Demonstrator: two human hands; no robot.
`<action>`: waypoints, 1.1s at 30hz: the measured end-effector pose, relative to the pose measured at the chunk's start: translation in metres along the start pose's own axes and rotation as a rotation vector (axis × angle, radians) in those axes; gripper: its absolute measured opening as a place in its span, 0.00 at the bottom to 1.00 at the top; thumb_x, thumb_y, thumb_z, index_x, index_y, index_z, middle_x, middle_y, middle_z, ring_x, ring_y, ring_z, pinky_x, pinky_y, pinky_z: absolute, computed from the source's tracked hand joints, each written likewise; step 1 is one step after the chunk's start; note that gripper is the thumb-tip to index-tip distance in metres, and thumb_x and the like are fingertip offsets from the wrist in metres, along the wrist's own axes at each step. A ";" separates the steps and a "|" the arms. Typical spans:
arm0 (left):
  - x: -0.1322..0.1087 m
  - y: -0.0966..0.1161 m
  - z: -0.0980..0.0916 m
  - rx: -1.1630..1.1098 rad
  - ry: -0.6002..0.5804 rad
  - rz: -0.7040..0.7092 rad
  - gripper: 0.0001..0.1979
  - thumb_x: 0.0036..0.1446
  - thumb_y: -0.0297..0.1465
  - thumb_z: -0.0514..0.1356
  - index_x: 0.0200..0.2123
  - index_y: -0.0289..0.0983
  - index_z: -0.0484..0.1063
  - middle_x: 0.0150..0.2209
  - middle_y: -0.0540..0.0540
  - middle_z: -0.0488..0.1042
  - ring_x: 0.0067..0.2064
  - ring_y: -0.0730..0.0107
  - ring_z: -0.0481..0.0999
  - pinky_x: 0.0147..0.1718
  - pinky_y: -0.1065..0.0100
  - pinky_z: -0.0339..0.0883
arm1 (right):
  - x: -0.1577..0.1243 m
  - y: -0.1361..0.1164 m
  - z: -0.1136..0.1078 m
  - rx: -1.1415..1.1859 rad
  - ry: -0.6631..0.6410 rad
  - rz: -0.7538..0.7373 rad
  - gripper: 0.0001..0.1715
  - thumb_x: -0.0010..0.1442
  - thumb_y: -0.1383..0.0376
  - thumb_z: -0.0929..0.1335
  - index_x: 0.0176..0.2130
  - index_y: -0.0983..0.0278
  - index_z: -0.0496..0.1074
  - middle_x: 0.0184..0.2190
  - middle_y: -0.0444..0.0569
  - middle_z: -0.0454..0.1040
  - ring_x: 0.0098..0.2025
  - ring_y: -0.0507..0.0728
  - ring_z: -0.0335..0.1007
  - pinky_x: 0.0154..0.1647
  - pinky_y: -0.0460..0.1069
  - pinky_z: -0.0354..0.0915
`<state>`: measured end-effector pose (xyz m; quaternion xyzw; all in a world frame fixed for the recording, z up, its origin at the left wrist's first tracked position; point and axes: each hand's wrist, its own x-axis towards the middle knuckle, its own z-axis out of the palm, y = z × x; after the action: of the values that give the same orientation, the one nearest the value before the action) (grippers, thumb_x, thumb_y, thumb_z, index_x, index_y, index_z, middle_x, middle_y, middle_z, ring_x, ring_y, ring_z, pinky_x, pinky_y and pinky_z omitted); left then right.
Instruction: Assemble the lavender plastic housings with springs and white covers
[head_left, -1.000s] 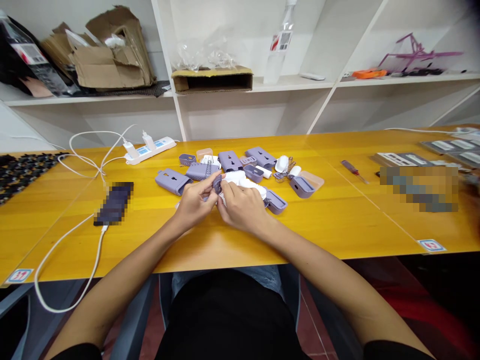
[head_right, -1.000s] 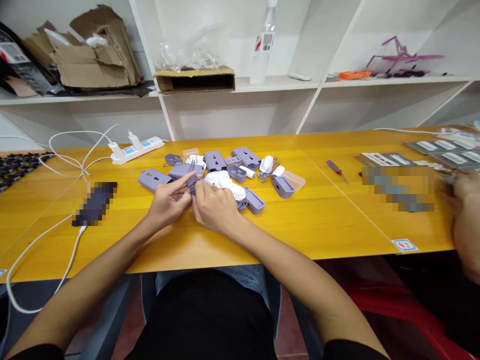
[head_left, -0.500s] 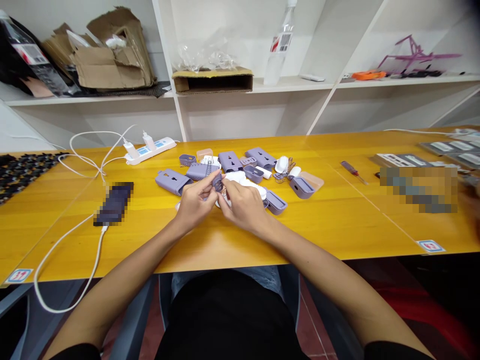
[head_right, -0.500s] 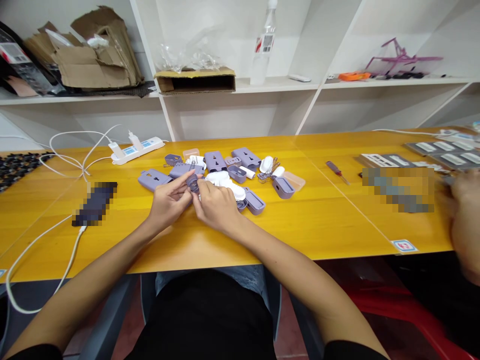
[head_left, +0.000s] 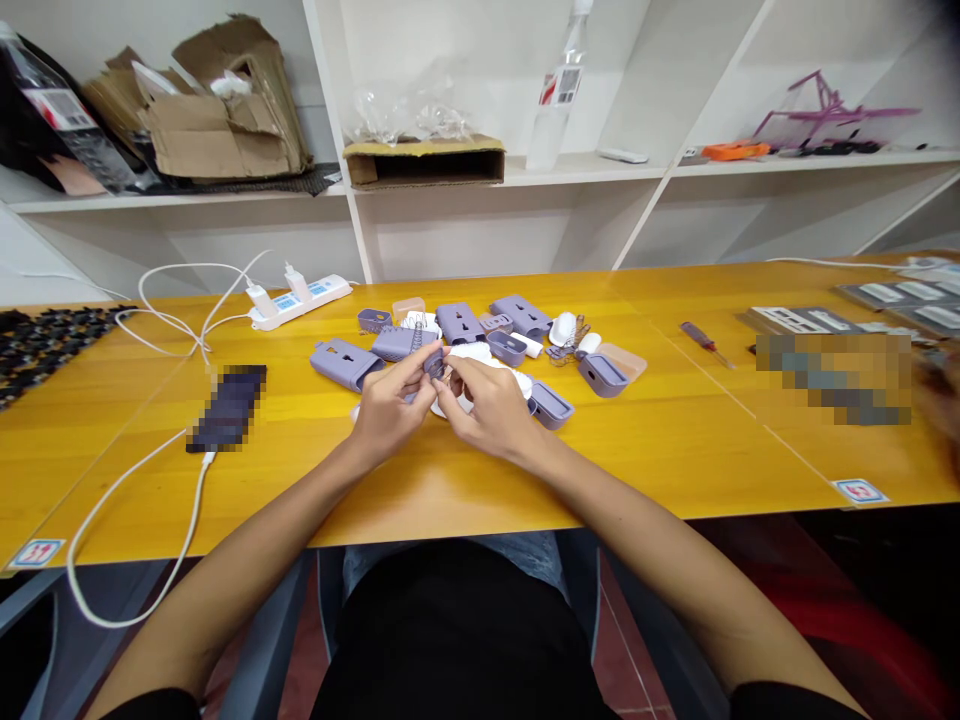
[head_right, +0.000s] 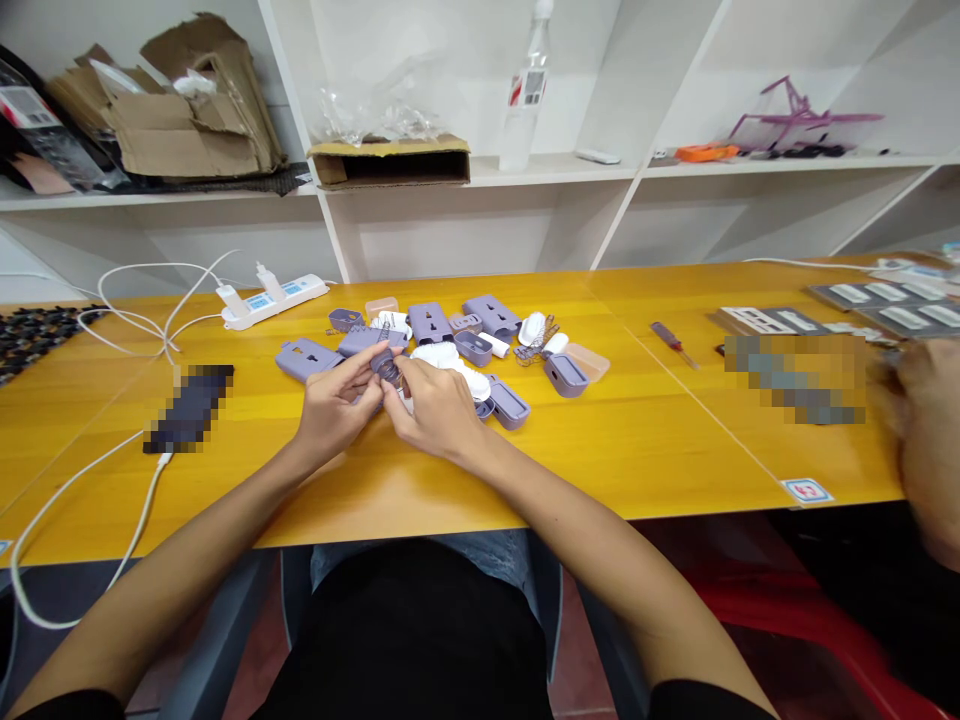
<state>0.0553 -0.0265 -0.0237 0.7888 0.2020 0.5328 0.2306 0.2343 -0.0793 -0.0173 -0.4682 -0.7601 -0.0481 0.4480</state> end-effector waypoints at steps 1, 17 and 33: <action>0.000 0.000 0.000 0.050 0.006 0.030 0.24 0.70 0.25 0.63 0.67 0.34 0.78 0.58 0.36 0.86 0.48 0.64 0.91 0.51 0.68 0.86 | 0.001 0.000 0.000 0.038 0.015 0.006 0.12 0.74 0.63 0.66 0.51 0.65 0.77 0.34 0.52 0.80 0.32 0.58 0.74 0.37 0.52 0.66; 0.002 0.014 0.002 0.293 0.045 0.236 0.25 0.71 0.20 0.60 0.68 0.41 0.77 0.53 0.43 0.88 0.50 0.68 0.89 0.55 0.69 0.83 | 0.011 -0.008 -0.008 0.252 0.108 0.197 0.03 0.64 0.63 0.71 0.38 0.60 0.72 0.24 0.41 0.74 0.25 0.53 0.69 0.32 0.49 0.63; -0.001 0.016 0.003 0.383 0.008 0.264 0.27 0.72 0.21 0.59 0.70 0.40 0.74 0.59 0.42 0.85 0.55 0.65 0.89 0.60 0.67 0.81 | 0.011 -0.014 -0.007 0.228 0.074 0.276 0.05 0.61 0.63 0.68 0.39 0.59 0.68 0.27 0.44 0.76 0.26 0.55 0.69 0.32 0.51 0.61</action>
<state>0.0590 -0.0404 -0.0158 0.8357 0.1952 0.5132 0.0043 0.2257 -0.0831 -0.0003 -0.5120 -0.6721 0.0832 0.5283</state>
